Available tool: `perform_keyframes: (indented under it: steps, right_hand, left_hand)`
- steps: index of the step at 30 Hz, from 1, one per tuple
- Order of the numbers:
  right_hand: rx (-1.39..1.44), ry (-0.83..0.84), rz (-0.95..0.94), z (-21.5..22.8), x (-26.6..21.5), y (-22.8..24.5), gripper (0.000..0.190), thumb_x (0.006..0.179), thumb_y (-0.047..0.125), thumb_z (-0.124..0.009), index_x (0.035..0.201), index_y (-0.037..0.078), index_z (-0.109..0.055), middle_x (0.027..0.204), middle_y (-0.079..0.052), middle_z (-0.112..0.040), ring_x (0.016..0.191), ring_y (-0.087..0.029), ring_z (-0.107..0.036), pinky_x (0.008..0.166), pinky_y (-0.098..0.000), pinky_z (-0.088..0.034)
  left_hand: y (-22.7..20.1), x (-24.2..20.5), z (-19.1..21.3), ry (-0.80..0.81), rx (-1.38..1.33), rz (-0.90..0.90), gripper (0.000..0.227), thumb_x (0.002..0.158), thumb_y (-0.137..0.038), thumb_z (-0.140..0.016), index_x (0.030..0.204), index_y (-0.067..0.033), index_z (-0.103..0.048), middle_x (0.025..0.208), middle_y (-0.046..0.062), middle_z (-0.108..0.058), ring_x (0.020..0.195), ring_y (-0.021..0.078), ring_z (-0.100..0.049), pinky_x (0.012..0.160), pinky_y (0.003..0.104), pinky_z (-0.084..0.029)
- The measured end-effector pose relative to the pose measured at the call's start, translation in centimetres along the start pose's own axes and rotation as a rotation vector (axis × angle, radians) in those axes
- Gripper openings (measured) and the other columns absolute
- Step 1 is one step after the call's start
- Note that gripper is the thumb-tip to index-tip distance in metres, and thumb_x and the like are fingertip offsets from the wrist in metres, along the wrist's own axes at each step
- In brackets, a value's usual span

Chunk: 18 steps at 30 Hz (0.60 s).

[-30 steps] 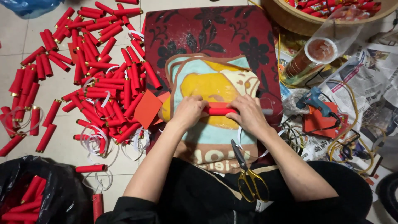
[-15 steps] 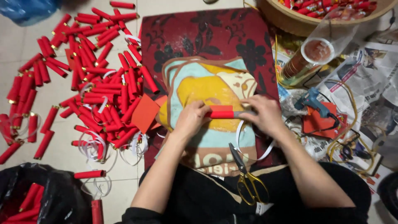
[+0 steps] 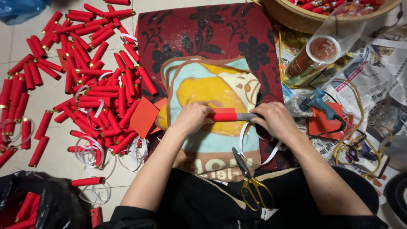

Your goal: Assembling firecrackers by wrapping red paper around tubes, applying glue, and attaching fuses.

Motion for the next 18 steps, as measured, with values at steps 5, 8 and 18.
perform_keyframes:
  steps: [5, 8, 18]
  right_hand:
    - [0.079, -0.161, 0.118, -1.1, 1.4, 4.0, 0.030, 0.069, 0.030, -0.065, 0.095, 0.015, -0.059, 0.089, -0.001, -0.057, 0.089, -0.019, -0.053, 0.075, -0.0330, -0.041]
    - [0.064, -0.243, 0.168, -2.7, 2.1, 4.5, 0.021, 0.071, 0.030, -0.063, 0.087, 0.017, -0.059, 0.083, 0.002, -0.055, 0.085, -0.017, -0.051, 0.074, -0.0296, -0.039]
    - [0.040, -0.117, 0.073, -2.0, 2.9, 4.4, 0.014, 0.074, 0.033, -0.060, 0.082, 0.021, -0.059, 0.081, 0.006, -0.056, 0.087, -0.013, -0.050, 0.073, -0.0279, -0.036]
  left_hand:
    - [-0.5, -0.6, 0.0, -0.056, 0.008, 0.021, 0.021, 0.063, -0.028, -0.068, 0.082, -0.0206, -0.064, 0.082, 0.000, -0.057, 0.078, 0.0233, -0.060, 0.067, 0.036, -0.051]
    - [-0.1, -0.4, -1.3, -0.144, 0.051, 0.011, 0.021, 0.064, -0.031, -0.067, 0.082, -0.0216, -0.063, 0.082, -0.002, -0.055, 0.081, 0.0200, -0.058, 0.069, 0.033, -0.050]
    - [-8.2, -6.3, -1.2, -0.526, 0.221, 0.043, 0.040, 0.078, -0.008, -0.042, 0.117, 0.0036, -0.043, 0.118, 0.020, -0.044, 0.113, 0.0302, -0.040, 0.094, 0.037, -0.030]
Point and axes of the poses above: each hand's wrist, its own x-axis towards the middle knuckle, its own z-axis out of the back of the hand, y = z × x, the point moved 3 cm from there along x, towards the middle knuckle
